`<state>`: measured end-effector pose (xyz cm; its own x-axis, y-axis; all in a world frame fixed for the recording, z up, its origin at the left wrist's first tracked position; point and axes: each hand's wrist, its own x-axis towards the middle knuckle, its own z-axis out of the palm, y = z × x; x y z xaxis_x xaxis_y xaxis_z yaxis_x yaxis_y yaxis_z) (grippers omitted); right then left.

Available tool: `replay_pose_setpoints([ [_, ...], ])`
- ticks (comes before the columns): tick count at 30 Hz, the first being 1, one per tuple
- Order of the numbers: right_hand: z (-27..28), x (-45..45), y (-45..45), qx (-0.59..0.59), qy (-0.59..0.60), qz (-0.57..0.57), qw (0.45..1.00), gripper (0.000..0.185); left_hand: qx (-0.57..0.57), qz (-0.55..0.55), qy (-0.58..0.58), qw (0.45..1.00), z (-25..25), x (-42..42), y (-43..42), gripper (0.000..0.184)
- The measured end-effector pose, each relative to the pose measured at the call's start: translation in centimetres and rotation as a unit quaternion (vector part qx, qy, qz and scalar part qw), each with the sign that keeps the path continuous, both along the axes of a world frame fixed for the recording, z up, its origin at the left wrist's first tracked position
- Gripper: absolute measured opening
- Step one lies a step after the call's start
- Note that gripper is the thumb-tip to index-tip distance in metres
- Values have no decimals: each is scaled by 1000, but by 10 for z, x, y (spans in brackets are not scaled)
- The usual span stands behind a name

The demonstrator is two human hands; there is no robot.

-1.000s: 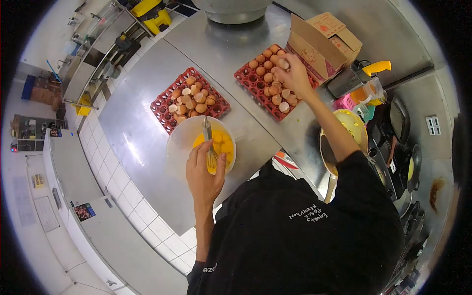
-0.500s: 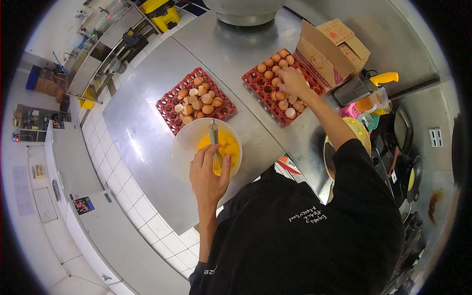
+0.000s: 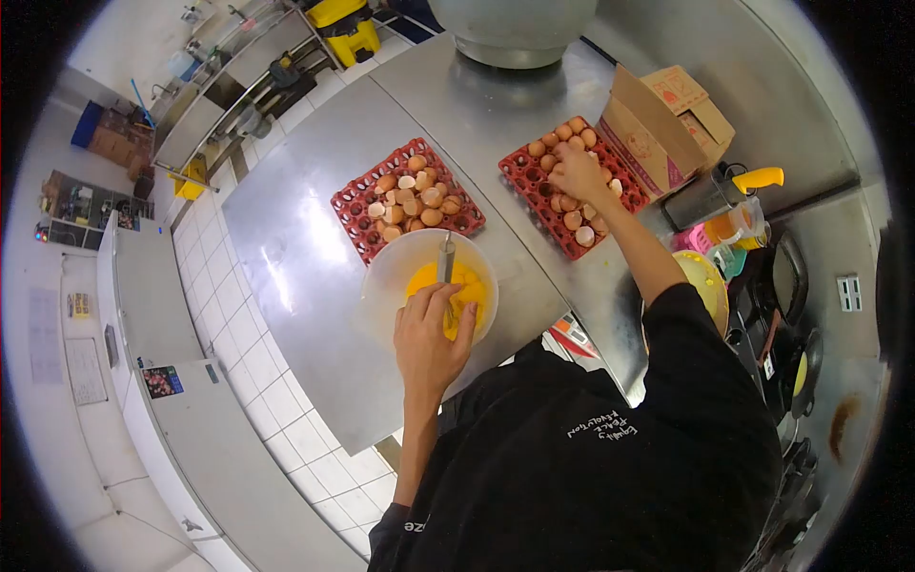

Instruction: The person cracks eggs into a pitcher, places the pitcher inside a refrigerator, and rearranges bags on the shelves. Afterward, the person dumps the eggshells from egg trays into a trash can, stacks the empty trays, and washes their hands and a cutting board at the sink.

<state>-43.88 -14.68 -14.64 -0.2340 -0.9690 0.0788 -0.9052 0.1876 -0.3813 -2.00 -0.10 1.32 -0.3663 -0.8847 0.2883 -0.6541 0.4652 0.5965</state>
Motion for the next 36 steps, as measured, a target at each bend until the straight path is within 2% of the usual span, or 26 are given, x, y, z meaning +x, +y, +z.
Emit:
replay_pose_setpoints([
  [1,-10,-11,4,-43,-151,-17,987,44,1,5,1,1000,0,1,0,27],
  [2,-20,-22,7,-93,-297,-32,950,43,-2,3,3,1000,1,0,1,27],
  [3,-13,-21,11,-89,-296,-27,951,43,-5,1,5,1000,2,0,0,27],
  [4,3,-18,22,-67,-563,-50,822,41,-2,7,8,1000,2,0,1,27],
  [5,23,-14,33,-37,-780,-70,621,38,-2,4,6,1000,2,1,1,27],
  [6,46,-1,41,-17,-793,-43,608,38,-3,2,4,1000,1,0,0,27],
  [7,69,18,51,-10,-791,-41,610,38,0,8,7,1000,0,-1,-1,27],
  [9,109,69,75,22,-667,58,743,51,-8,-3,3,1000,-2,2,-2,27],
  [12,180,132,115,25,-485,170,858,44,-12,-1,4,1000,-5,3,-1,28],
  [14,194,160,129,17,-417,190,889,43,-6,5,9,1000,-6,3,-2,29],
  [15,186,168,132,-115,-316,259,905,43,-3,7,15,1000,-5,4,-1,30],
  [16,178,176,134,-246,-203,320,892,42,-3,7,15,1000,-6,5,0,30],
  [17,168,181,135,-247,-201,321,892,42,2,11,25,1000,-6,5,0,32],
  [19,154,191,137,-130,-150,393,898,44,8,16,39,999,-7,4,1,34],
  [23,165,203,137,-152,-105,388,903,42,42,17,111,993,2,3,1,46],
  [24,165,207,138,-152,-106,391,902,42,65,19,150,986,5,2,0,51],
  [26,166,214,138,-101,-288,316,898,35,40,4,194,980,5,3,-4,53],
  [27,168,216,137,-100,-288,318,898,35,17,-15,237,971,4,4,-5,55],
  [29,176,219,130,62,-425,267,863,34,1,-35,237,971,-2,11,-10,54],
  [30,176,220,127,61,-425,269,862,34,-14,-58,238,969,-2,14,-12,52],
  [32,176,221,120,207,-524,202,801,36,20,-44,248,968,1,17,-10,48],
  [33,175,222,118,208,-523,205,801,36,57,-30,258,964,2,18,-8,44],
  [35,172,222,114,211,-506,284,787,36,66,-18,261,963,-1,22,-8,44],
  [36,170,222,113,211,-505,287,786,36,75,-9,263,962,-2,23,-8,44],
])
